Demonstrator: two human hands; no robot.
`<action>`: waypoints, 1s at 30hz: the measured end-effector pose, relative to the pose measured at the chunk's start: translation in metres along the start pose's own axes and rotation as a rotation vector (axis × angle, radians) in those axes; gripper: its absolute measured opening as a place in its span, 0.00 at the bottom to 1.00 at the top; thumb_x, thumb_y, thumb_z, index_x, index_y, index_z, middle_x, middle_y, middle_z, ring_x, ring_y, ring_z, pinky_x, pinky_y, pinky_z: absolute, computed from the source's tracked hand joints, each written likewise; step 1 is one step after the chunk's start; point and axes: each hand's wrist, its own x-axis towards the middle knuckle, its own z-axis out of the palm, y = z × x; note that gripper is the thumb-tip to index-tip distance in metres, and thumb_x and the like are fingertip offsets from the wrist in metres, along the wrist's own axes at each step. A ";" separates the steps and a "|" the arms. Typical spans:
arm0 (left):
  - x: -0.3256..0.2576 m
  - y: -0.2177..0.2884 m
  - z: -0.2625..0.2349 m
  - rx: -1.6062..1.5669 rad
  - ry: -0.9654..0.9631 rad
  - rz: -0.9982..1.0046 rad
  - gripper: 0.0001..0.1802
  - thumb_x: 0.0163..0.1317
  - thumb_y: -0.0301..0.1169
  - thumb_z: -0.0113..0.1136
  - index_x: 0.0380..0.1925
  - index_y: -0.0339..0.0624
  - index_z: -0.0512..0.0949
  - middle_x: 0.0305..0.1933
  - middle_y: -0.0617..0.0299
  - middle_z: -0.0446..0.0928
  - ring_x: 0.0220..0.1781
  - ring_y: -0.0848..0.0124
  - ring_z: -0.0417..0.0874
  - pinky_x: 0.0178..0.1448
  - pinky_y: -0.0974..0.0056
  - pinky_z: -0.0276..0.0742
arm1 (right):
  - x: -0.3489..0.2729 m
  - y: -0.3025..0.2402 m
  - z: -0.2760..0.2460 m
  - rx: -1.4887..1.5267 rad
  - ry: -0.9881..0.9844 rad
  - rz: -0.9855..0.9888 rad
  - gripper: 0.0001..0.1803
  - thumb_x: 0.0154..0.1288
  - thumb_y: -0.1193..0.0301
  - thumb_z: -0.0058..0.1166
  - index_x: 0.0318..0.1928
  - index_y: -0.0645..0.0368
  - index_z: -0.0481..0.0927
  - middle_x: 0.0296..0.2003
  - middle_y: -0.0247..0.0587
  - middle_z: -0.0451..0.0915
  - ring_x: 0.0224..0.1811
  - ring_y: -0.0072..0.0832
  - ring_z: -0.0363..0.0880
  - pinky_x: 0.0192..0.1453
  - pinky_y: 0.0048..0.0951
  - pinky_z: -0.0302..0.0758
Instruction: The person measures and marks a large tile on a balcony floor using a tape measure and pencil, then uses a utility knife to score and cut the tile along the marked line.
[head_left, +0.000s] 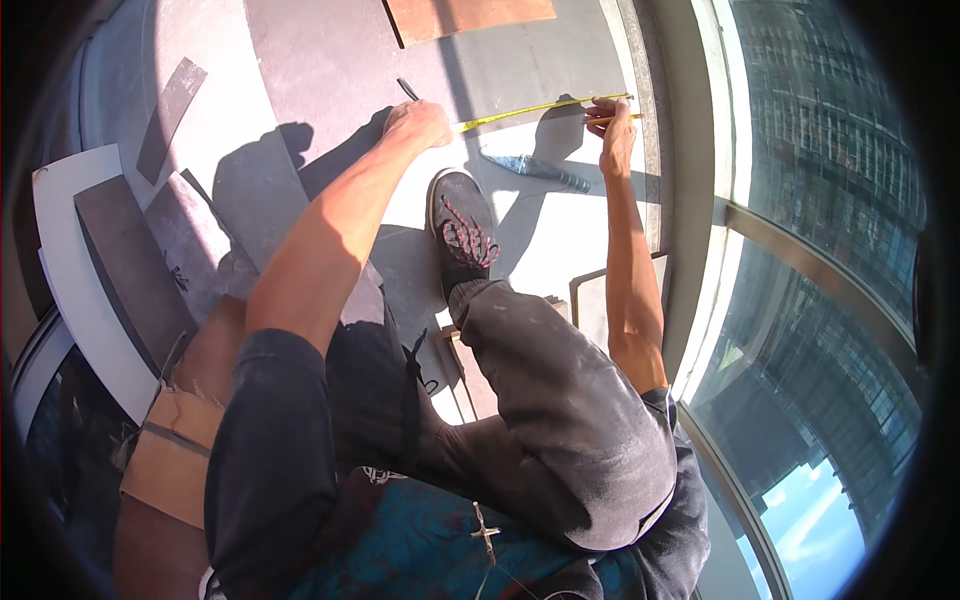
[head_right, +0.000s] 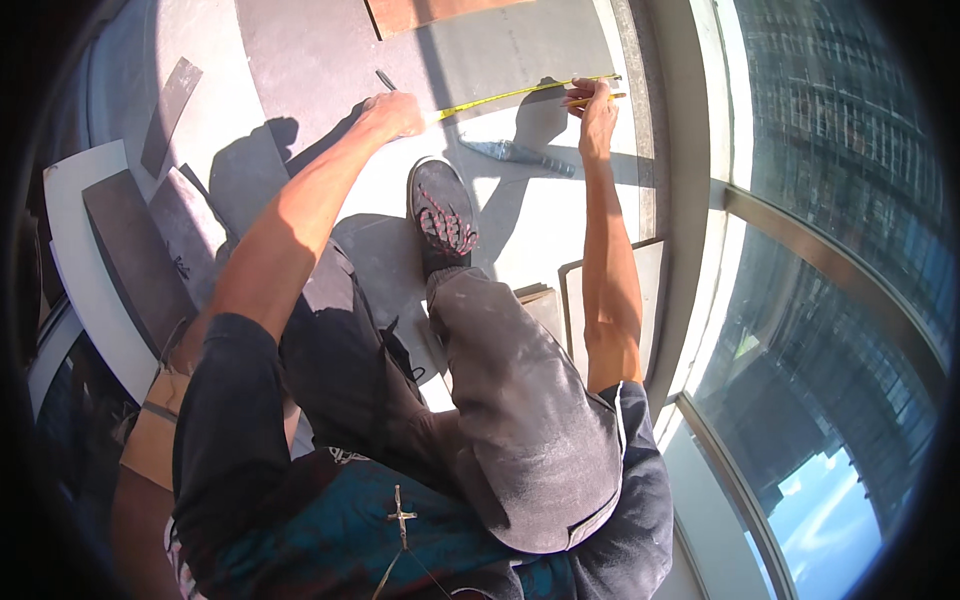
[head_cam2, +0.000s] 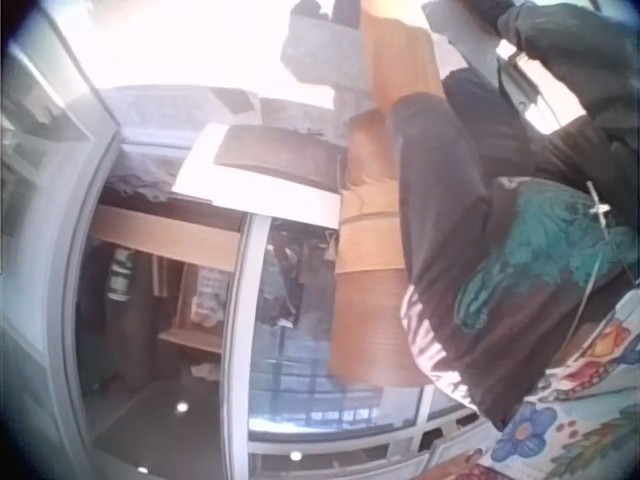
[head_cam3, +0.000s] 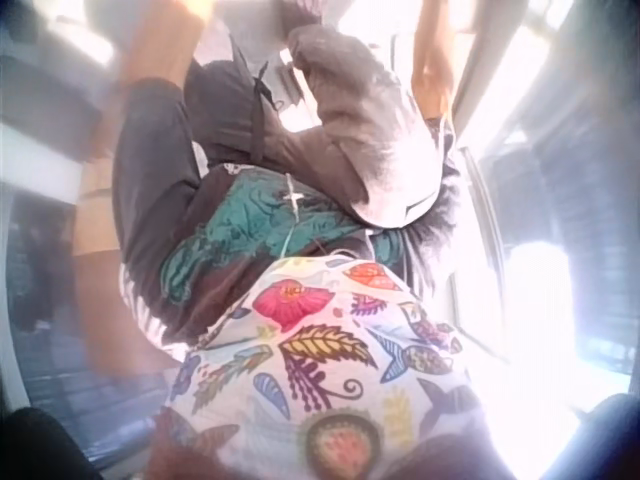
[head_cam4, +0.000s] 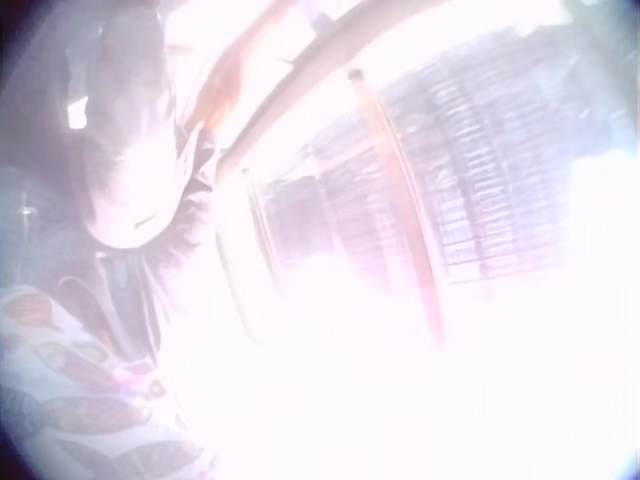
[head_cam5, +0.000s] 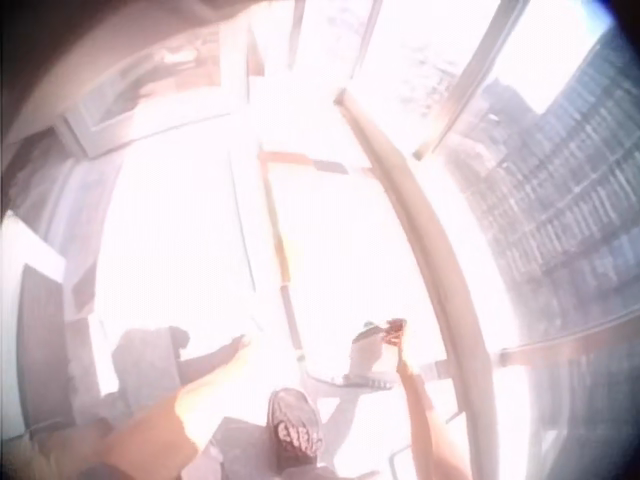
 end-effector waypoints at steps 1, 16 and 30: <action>0.002 0.003 0.000 0.003 -0.006 -0.005 0.21 0.57 0.33 0.53 0.50 0.38 0.79 0.55 0.46 0.77 0.56 0.51 0.79 0.56 0.49 0.78 | -0.001 -0.005 -0.002 -0.019 -0.019 -0.056 0.31 0.74 0.53 0.31 0.36 0.69 0.79 0.20 0.41 0.76 0.19 0.21 0.70 0.26 0.22 0.67; 0.015 0.005 0.008 -0.011 -0.013 -0.027 0.20 0.58 0.33 0.55 0.50 0.37 0.79 0.54 0.47 0.78 0.52 0.49 0.81 0.48 0.43 0.82 | 0.010 -0.005 0.080 -0.207 -0.670 -0.093 0.09 0.64 0.67 0.57 0.33 0.59 0.74 0.28 0.32 0.78 0.30 0.17 0.73 0.36 0.20 0.73; 0.013 0.010 0.004 -0.010 -0.045 -0.033 0.21 0.60 0.35 0.54 0.51 0.37 0.78 0.55 0.48 0.77 0.52 0.49 0.81 0.47 0.41 0.82 | 0.009 0.000 0.088 -0.532 -0.821 -0.168 0.14 0.57 0.61 0.57 0.26 0.60 0.73 0.21 0.32 0.73 0.27 0.21 0.70 0.34 0.26 0.70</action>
